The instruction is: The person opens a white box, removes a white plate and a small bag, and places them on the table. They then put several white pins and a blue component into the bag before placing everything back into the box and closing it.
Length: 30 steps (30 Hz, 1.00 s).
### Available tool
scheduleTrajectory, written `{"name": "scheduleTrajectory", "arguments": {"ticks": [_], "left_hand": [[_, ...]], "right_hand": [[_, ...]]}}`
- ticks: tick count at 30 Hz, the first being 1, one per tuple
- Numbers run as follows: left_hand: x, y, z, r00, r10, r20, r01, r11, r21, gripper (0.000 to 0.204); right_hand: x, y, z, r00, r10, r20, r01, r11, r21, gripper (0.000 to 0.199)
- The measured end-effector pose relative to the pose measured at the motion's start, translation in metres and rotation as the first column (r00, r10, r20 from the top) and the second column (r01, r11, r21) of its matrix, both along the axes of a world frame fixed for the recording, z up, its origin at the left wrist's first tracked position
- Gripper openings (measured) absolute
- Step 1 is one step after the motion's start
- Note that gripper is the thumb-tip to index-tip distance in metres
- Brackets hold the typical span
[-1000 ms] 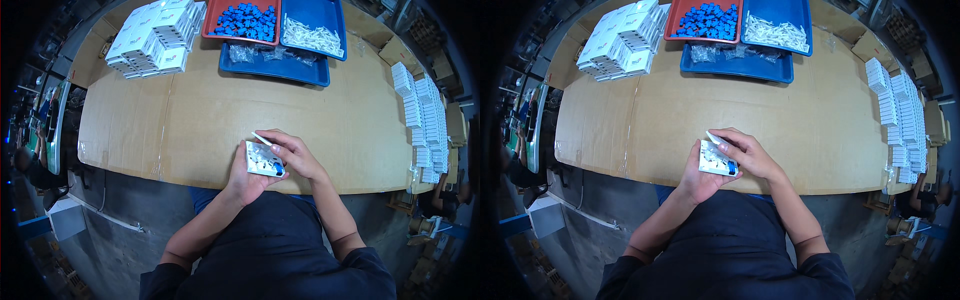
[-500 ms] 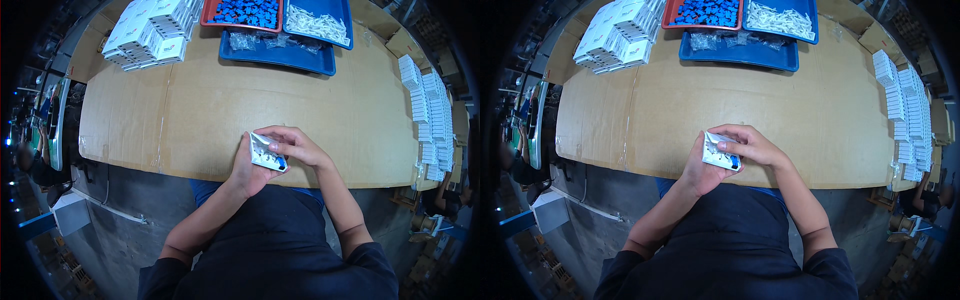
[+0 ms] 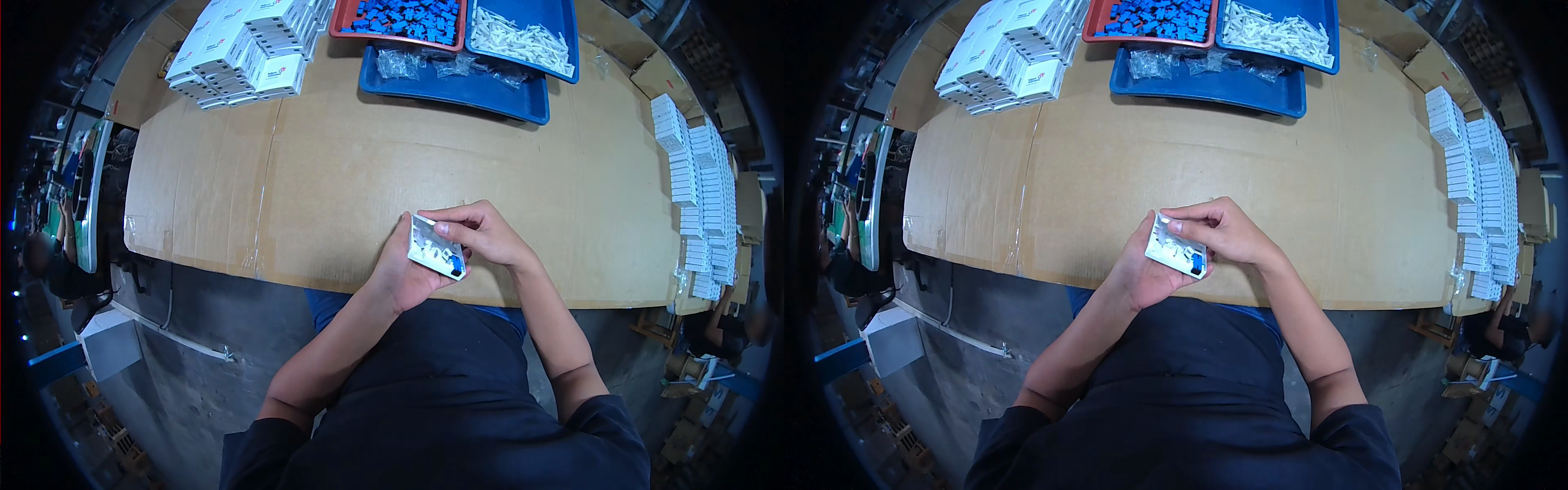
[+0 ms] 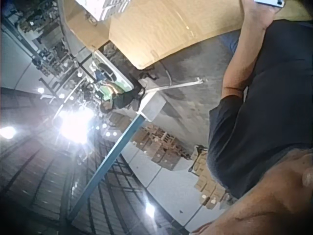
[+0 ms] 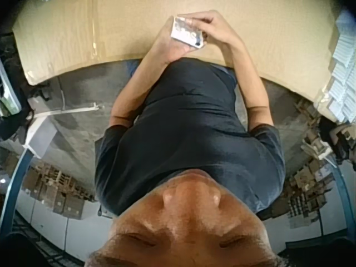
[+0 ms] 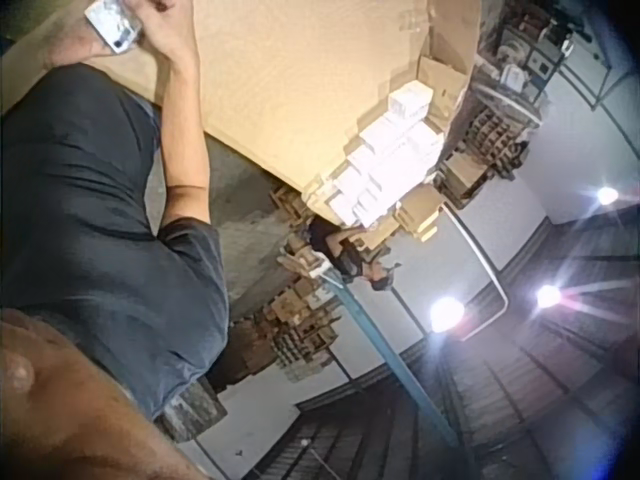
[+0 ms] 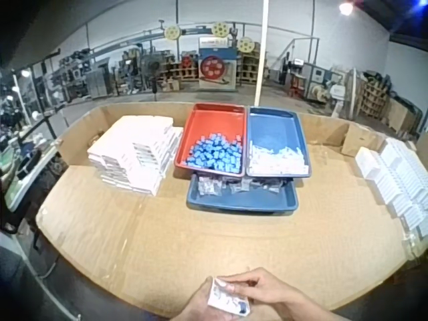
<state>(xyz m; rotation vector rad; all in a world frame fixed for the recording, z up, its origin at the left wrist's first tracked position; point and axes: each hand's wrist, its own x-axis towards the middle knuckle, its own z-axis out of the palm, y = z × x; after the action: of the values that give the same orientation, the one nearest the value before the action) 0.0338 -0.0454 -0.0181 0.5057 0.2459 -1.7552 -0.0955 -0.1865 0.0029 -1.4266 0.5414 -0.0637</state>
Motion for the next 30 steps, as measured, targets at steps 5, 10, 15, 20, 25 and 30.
{"name": "scheduleTrajectory", "arguments": {"ticks": [5, 10, 15, 20, 25, 30], "left_hand": [[-0.002, -0.002, 0.004, 1.000, 0.015, 0.018, -0.016, 0.998, 0.064, 0.064], [0.000, 0.000, 0.000, 1.000, 0.013, -0.010, -0.013, 1.000, 0.012, 0.063], [-0.001, 0.004, 0.018, 0.993, 0.077, 0.094, -0.078, 0.997, 0.006, 0.060], [-0.014, 0.007, 0.052, 0.965, 0.101, 0.240, -0.132, 0.984, 0.115, 0.064], [-0.020, 0.012, 0.058, 0.934, 0.141, 0.328, -0.173, 0.982, 0.072, 0.070], [-0.018, 0.012, 0.059, 0.932, 0.139, 0.336, -0.173, 0.982, 0.073, 0.071]], "right_hand": [[0.001, 0.000, 0.002, 1.000, 0.025, -0.009, -0.025, 0.999, -0.039, 0.031], [0.000, 0.000, 0.006, 0.997, 0.049, -0.060, -0.049, 0.999, -0.002, 0.036], [-0.014, 0.019, 0.006, 0.986, 0.078, 0.149, -0.039, 0.968, -0.249, 0.055], [-0.021, 0.030, 0.016, 0.933, 0.176, 0.314, 0.035, 0.823, -0.566, 0.073], [-0.018, 0.033, 0.021, 0.909, 0.234, 0.344, 0.036, 0.780, -0.625, 0.074], [-0.015, 0.031, 0.023, 0.902, 0.265, 0.342, 0.021, 0.763, -0.646, 0.074]]}}
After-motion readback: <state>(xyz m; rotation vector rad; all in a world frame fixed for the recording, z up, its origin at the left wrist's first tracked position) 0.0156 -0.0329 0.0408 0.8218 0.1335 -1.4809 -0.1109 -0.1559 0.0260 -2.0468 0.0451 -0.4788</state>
